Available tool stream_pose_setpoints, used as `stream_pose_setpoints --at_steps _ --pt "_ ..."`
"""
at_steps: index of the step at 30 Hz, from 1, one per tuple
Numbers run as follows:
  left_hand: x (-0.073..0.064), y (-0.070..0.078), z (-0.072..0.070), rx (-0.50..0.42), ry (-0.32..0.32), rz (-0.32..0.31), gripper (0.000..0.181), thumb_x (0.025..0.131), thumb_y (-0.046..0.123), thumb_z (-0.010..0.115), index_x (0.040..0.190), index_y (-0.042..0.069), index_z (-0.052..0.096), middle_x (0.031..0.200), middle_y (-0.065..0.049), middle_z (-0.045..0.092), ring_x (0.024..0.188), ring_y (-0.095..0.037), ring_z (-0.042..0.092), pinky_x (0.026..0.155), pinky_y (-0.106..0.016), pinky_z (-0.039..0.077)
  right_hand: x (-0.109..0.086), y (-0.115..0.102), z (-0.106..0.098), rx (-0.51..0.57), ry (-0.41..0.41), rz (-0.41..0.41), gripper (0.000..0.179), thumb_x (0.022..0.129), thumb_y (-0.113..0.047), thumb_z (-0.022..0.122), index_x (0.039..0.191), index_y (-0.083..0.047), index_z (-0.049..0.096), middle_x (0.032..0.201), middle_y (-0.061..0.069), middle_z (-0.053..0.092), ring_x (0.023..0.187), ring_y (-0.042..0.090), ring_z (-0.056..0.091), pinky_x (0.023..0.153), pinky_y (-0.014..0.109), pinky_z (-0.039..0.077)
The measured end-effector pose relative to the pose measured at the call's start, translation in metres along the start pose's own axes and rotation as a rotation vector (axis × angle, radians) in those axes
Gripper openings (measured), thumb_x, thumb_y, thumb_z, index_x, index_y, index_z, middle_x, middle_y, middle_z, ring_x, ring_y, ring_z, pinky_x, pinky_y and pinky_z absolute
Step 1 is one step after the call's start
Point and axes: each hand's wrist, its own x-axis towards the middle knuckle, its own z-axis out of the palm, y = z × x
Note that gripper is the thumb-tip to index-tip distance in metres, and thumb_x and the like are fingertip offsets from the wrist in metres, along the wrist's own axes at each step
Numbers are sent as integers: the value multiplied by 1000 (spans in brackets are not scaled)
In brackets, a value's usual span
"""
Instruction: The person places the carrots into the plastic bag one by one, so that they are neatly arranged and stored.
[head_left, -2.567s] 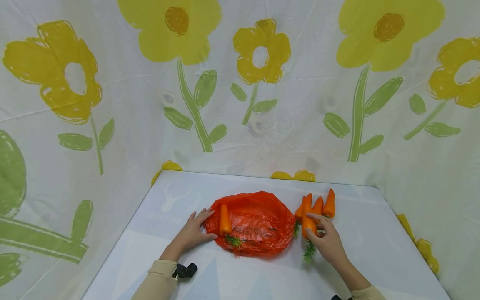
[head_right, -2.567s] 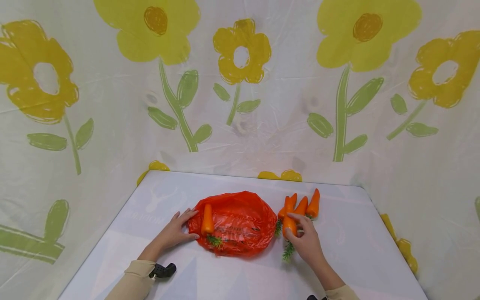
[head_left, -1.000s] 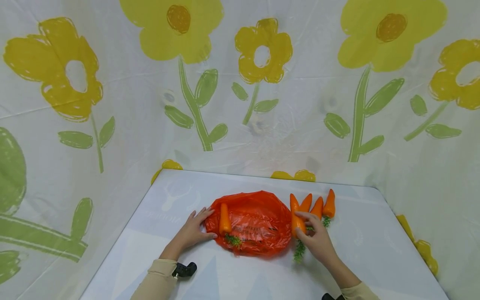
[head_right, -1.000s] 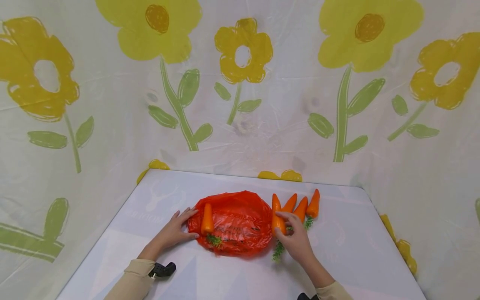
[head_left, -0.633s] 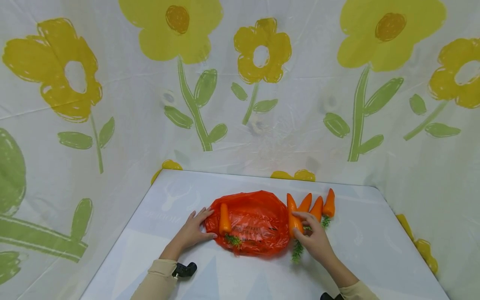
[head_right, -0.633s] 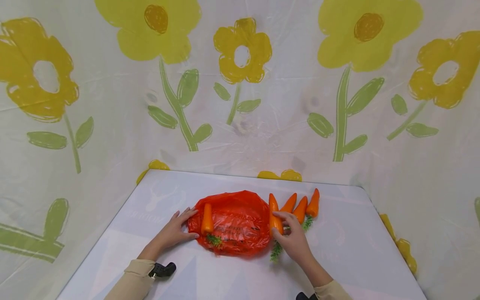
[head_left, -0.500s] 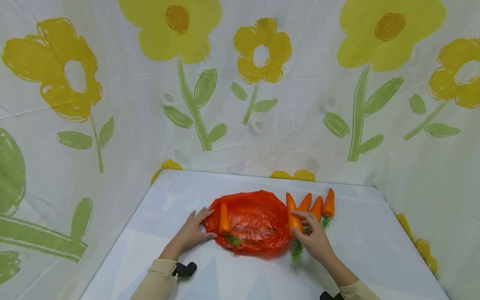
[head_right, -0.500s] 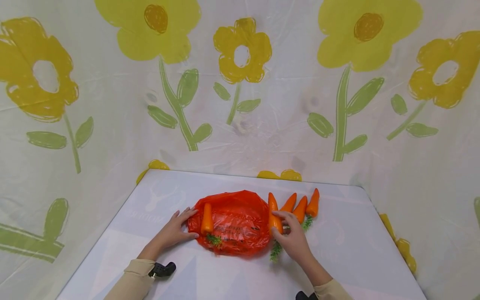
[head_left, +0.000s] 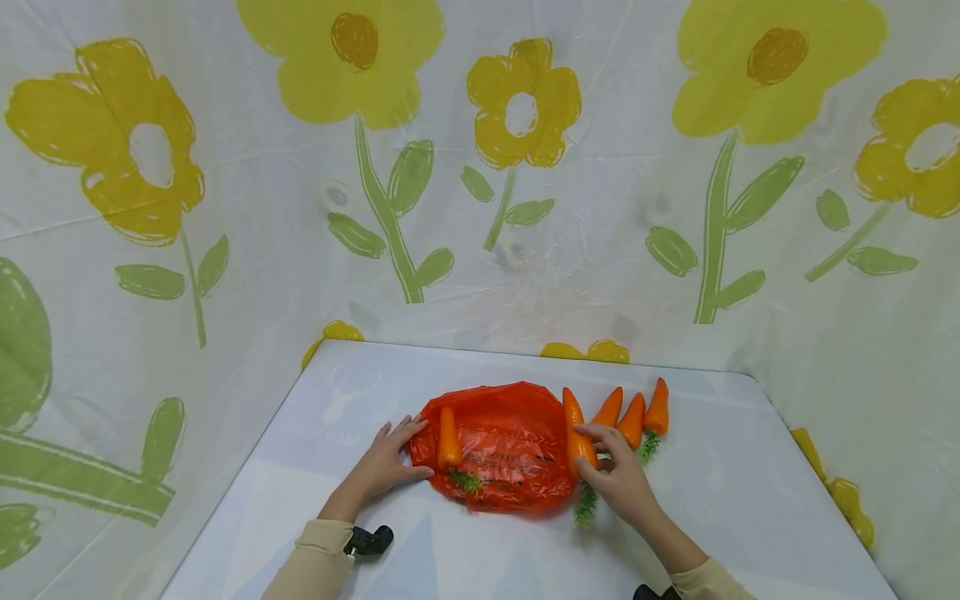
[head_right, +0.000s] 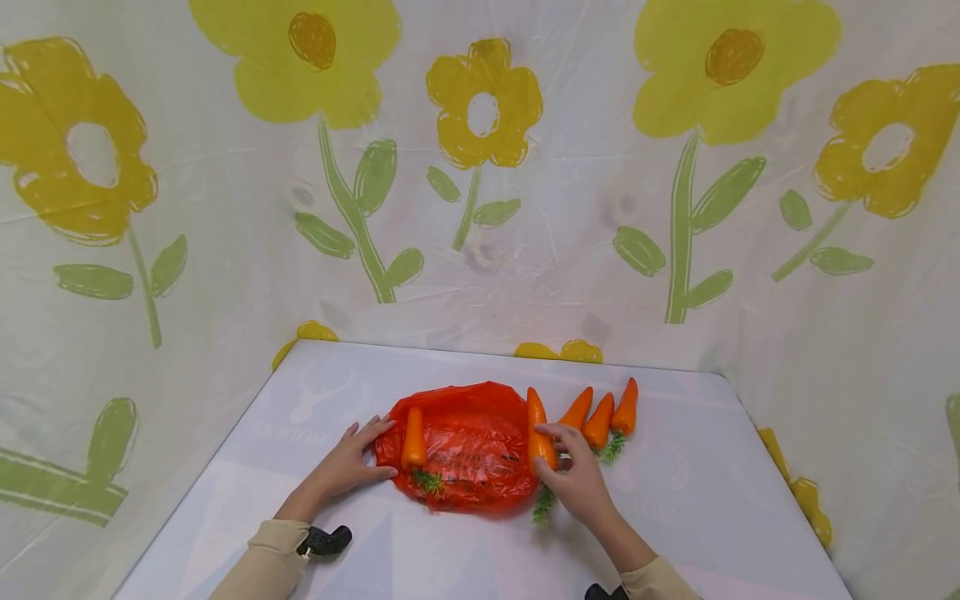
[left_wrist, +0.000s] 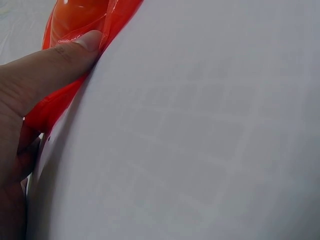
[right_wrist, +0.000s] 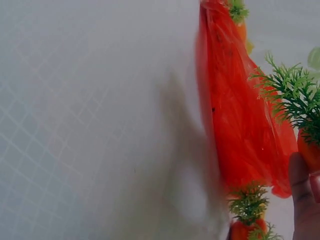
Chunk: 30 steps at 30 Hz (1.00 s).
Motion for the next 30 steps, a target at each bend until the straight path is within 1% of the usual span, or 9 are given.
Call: stream_pose_setpoints --at_steps 6,9,13,16,20,24,30 --pt "0 0 -1 4 5 16 89 78 43 86 154 17 47 162 -6 38 154 -38 18 121 -65 14 0 1 1 31 -13 -6 42 92 -9 75 132 -15 64 132 8 56 103 24 57 79 21 55" --pt "0 0 -1 4 1 21 88 79 43 87 154 17 47 163 -6 37 154 -38 17 121 -64 13 1 0 3 29 -14 11 43 92 -6 74 133 -13 63 133 11 55 104 27 56 79 21 55" --pt "0 0 -1 3 0 14 88 78 43 86 154 18 48 163 -9 36 154 -42 15 120 -66 16 1 -1 6 22 -14 23 44 91 -2 72 133 -10 62 132 13 55 102 29 55 79 20 55" --pt "-1 0 -1 5 4 13 89 78 44 87 153 18 48 163 -11 36 153 -44 15 119 -68 17 1 2 7 44 -24 23 44 91 -5 74 133 -13 63 132 10 55 101 25 54 79 20 55" --pt "-1 -1 0 10 7 17 89 78 43 87 154 17 47 162 -11 36 153 -43 16 119 -67 17 1 2 7 76 -42 20 44 91 -10 76 133 -17 64 132 7 55 100 23 54 79 21 55" --pt "-1 -1 0 8 6 12 89 78 44 87 154 17 47 162 -9 37 153 -42 16 119 -67 16 1 1 8 95 -49 2 43 91 -13 76 133 -17 64 132 7 55 100 23 54 79 22 55" --pt "0 -1 1 8 3 5 89 78 45 86 154 18 47 162 -10 37 154 -42 16 119 -67 17 0 0 8 90 -51 -15 42 92 -15 76 131 -19 65 133 8 55 100 24 54 79 23 55"
